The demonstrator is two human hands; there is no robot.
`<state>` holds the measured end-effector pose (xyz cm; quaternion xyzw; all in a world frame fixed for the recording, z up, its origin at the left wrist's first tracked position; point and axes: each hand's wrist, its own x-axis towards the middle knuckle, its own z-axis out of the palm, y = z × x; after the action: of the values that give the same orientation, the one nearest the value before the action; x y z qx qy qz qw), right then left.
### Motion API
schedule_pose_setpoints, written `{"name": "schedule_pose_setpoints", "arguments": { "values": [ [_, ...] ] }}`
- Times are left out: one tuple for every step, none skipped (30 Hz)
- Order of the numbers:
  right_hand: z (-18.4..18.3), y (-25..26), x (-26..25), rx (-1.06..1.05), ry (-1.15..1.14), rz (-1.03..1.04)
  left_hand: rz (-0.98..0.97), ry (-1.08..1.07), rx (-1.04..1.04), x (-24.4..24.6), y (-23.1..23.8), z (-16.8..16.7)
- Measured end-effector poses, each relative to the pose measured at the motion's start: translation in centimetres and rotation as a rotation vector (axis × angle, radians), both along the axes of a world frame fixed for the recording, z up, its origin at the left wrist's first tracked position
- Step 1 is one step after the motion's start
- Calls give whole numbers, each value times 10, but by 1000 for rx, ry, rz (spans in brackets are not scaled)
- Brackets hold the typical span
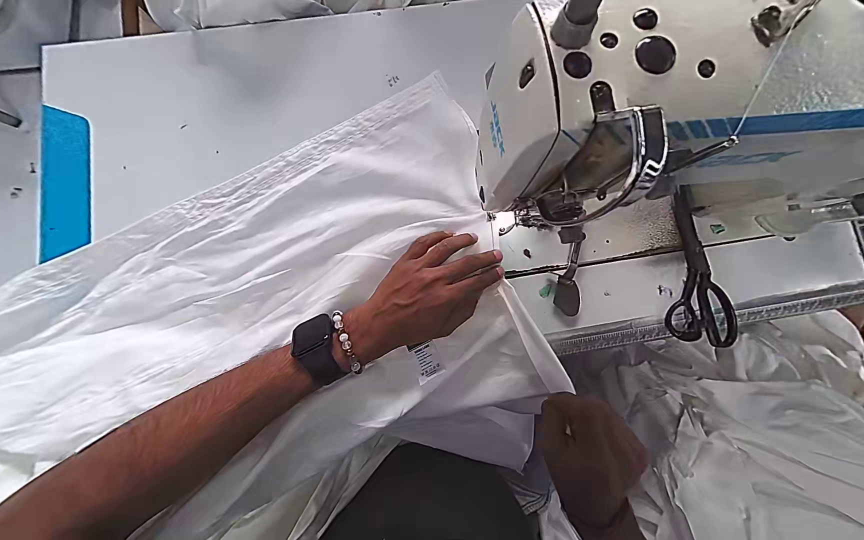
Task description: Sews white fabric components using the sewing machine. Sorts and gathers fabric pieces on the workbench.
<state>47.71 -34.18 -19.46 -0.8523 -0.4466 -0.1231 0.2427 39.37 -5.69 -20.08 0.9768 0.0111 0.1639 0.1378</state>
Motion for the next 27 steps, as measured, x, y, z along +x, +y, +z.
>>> {"name": "schedule_pose_setpoints", "arguments": {
  "values": [
    [9, -1, 6, -80, 16, -32, 2, -1, 3, 0, 0, 0],
    [19, 1, 12, -239, 66, -43, 0, 6, 6, 0, -1, 0],
    [26, 4, 16, -414, 155, -22, -4, 18, 6, -1, -1, 1],
    [32, 9, 20, -530, 249, 20, -6, 22, 0, -1, -2, 2],
    [35, 16, 24, -554, 299, 58, -8, 15, -8, 0, -2, 1],
    [37, 28, 26, -484, 305, 63, -8, 11, -11, 1, 0, 1],
    [39, 42, 27, -370, 305, 49, -8, 14, -16, 0, -1, 1],
    [40, 57, 29, -247, 305, 29, -9, 16, -23, -2, -2, 1],
    [37, 73, 32, -149, 298, 8, -10, 17, -25, -2, -2, 2],
    [31, 88, 35, -102, 289, -15, -10, 23, -25, -2, -1, 2],
    [23, 101, 37, -91, 278, -42, -8, 20, -25, -1, -1, 2],
    [15, 112, 37, -95, 263, -69, -1, 17, -21, 0, 0, 2],
    [9, 118, 35, -95, 235, -93, 6, 16, -21, -1, -1, 1],
    [5, 122, 33, -87, 201, -108, 14, 16, -20, -1, -1, 1],
    [2, 123, 31, -82, 157, -107, 25, 22, -15, -1, -1, 1],
    [0, 122, 29, -76, 114, -95, 31, 28, -14, -1, -1, 2],
    [-1, 119, 27, -65, 63, -78, 32, 29, -12, -1, -1, 2],
    [-3, 114, 26, -45, 22, -46, 33, 26, -7, -1, -1, 2],
    [-4, 109, 26, -26, 5, -8, 30, 27, -4, 0, -1, 3],
    [-4, 103, 27, -21, 1, 28, 28, 29, -4, 1, 0, 3],
    [-4, 99, 27, -31, 4, 62, 26, 30, -11, 1, 0, 3],
    [-4, 95, 27, -47, 0, 85, 23, 29, -24, 1, 0, 3],
    [-4, 93, 26, -65, -3, 99, 15, 31, -34, 0, 0, 4],
    [-3, 92, 26, -79, -11, 106, 4, 32, -37, 0, 1, 4],
    [-2, 92, 27, -91, -19, 108, -7, 30, -35, 1, 2, 5],
    [-1, 92, 28, -96, -25, 115, -13, 29, -32, 1, 3, 5],
    [-1, 92, 28, -95, -27, 123, -17, 33, -30, 0, 2, 4]
  ]
}}
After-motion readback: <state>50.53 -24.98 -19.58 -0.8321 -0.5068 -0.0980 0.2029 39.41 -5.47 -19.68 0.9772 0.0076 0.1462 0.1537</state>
